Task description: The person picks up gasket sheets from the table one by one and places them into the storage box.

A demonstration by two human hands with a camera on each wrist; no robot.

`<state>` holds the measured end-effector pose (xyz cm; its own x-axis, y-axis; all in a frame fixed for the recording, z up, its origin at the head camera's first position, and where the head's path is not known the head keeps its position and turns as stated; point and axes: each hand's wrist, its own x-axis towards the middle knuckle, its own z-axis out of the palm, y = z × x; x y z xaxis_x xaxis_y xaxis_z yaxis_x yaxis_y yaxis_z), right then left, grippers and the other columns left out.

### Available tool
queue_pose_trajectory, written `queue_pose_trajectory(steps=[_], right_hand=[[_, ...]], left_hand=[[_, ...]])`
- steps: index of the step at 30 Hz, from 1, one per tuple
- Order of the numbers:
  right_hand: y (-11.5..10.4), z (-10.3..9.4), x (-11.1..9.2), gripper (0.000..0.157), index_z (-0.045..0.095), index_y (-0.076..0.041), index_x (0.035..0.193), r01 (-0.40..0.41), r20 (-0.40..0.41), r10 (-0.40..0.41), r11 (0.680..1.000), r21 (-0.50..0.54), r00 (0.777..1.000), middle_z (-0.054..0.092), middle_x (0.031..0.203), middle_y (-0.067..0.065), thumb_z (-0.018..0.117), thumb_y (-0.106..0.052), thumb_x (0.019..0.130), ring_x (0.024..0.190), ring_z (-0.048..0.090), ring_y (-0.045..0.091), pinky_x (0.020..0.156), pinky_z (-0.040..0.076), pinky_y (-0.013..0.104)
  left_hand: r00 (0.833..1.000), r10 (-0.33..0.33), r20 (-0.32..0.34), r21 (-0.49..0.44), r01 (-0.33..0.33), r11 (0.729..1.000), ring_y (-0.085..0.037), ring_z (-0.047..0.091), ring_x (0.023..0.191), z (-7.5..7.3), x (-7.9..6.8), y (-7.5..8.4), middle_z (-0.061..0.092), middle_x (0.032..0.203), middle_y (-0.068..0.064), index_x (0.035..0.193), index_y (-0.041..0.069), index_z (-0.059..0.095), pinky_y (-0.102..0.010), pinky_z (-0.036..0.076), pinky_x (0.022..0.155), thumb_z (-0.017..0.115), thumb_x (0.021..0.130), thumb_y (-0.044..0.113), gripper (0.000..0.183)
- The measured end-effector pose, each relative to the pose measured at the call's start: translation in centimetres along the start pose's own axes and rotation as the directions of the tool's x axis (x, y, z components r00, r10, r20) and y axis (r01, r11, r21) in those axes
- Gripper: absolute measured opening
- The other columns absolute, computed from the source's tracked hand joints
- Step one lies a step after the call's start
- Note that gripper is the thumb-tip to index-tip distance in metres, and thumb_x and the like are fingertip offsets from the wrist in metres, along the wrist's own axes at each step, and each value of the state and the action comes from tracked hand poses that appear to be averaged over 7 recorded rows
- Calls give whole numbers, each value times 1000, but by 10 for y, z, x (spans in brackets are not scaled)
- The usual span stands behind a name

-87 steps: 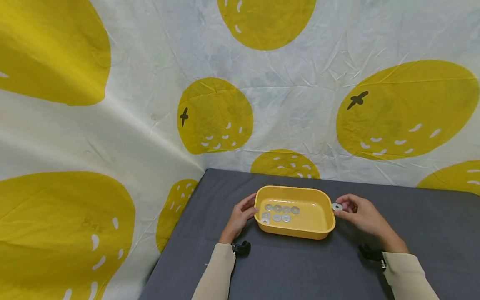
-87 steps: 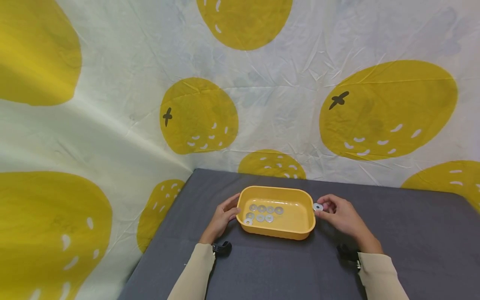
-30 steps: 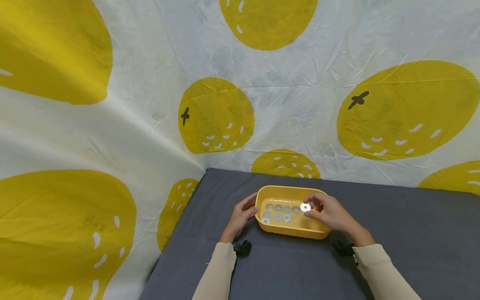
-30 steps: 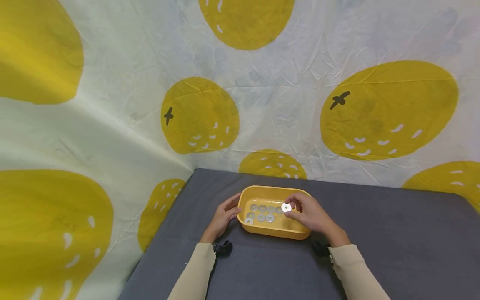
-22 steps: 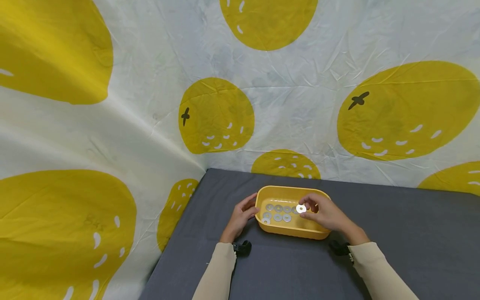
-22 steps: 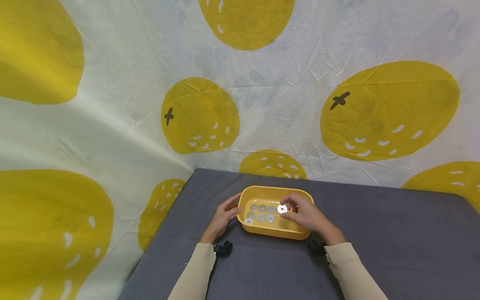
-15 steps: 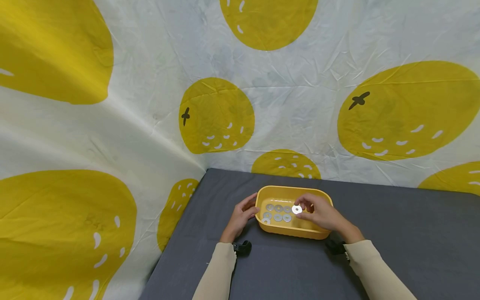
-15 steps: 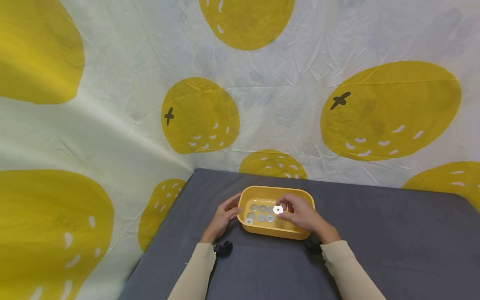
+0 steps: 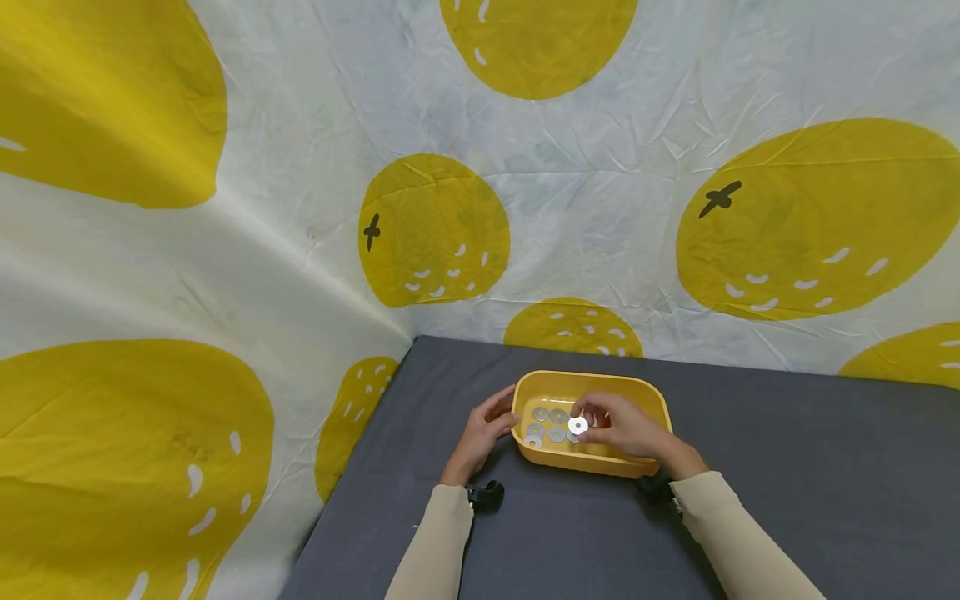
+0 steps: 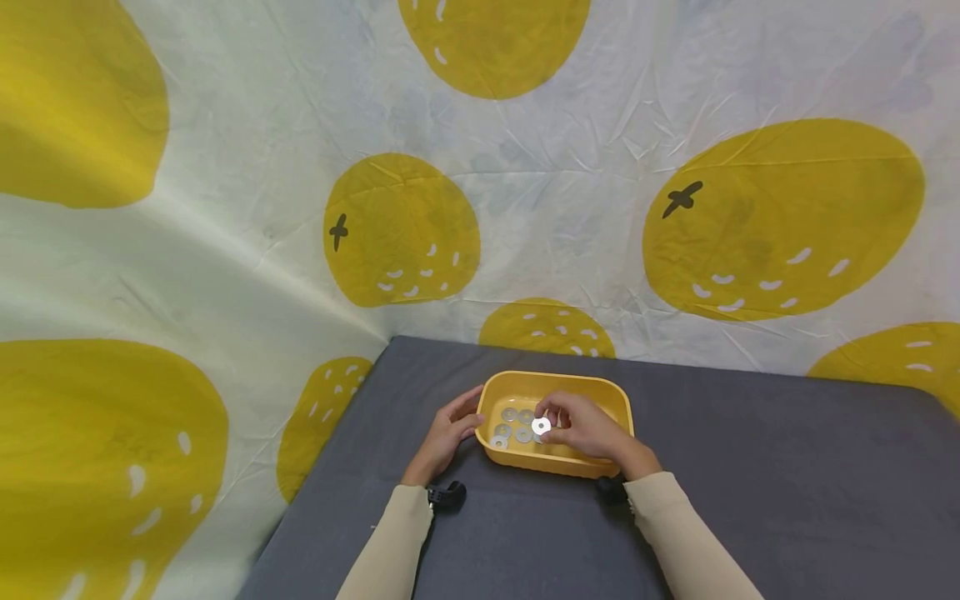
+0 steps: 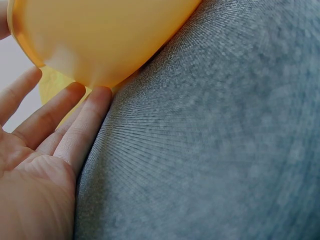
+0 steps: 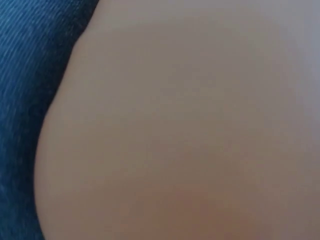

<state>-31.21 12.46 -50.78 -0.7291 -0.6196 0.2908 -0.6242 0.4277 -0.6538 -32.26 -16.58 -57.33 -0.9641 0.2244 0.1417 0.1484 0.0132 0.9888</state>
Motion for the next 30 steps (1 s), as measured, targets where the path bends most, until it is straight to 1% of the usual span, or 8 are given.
queue_pose_trajectory(steps=[3,7,10,14,19,23,30], right_hand=[[1,2,3,25,69,-12,110,-11,29,12,1000,-5,1000,59,84,0,81,-14,87,69,51,8,63,46,24],[3,5,7,25,70,-12,110,-23,59,24,999,-22,998,60,84,-2,81,-15,88,69,51,7,64,47,24],[6,8,10,25,70,-10,110,-28,77,31,999,-30,997,59,83,-2,81,-14,88,69,51,6,64,47,24],[8,12,14,25,70,-11,109,-39,99,42,999,-35,994,59,82,-2,82,-15,87,67,50,6,64,46,23],[8,15,18,23,71,-12,107,-32,129,36,999,-32,991,60,81,-1,82,-15,87,65,50,5,64,47,24],[8,17,20,22,72,-11,106,-24,151,27,999,-21,988,61,80,2,81,-12,87,63,50,7,62,46,24],[8,19,25,21,73,-10,105,-23,184,22,1000,4,983,60,77,0,81,-8,86,64,50,7,63,46,22]], left_hand=[[1000,-8,-1,-8,8,1000,-26,60,131,0,0,0,60,146,-10,151,30,52,-38,54,102,68,99,20,55],[1000,-11,-4,-17,11,1000,-26,60,131,-1,1,1,60,146,-10,150,29,53,-38,54,102,68,99,19,55],[1000,-12,-8,-20,11,1000,-27,60,132,0,0,1,60,146,-11,150,28,53,-39,54,102,67,99,17,54],[1000,-10,-8,-23,10,1000,-29,59,133,1,-1,3,60,146,-11,151,28,52,-38,54,102,67,99,17,55],[1000,-5,-1,-19,5,1000,-30,59,133,1,-1,3,60,146,-12,151,27,52,-38,54,102,66,99,16,55],[1000,-6,3,-19,6,1000,-31,59,133,1,-1,3,59,147,-12,151,27,51,-38,54,102,65,100,14,54],[1000,-4,-1,-19,4,1000,-32,59,133,1,-1,5,59,147,-13,152,27,51,-36,55,101,65,100,15,55]])
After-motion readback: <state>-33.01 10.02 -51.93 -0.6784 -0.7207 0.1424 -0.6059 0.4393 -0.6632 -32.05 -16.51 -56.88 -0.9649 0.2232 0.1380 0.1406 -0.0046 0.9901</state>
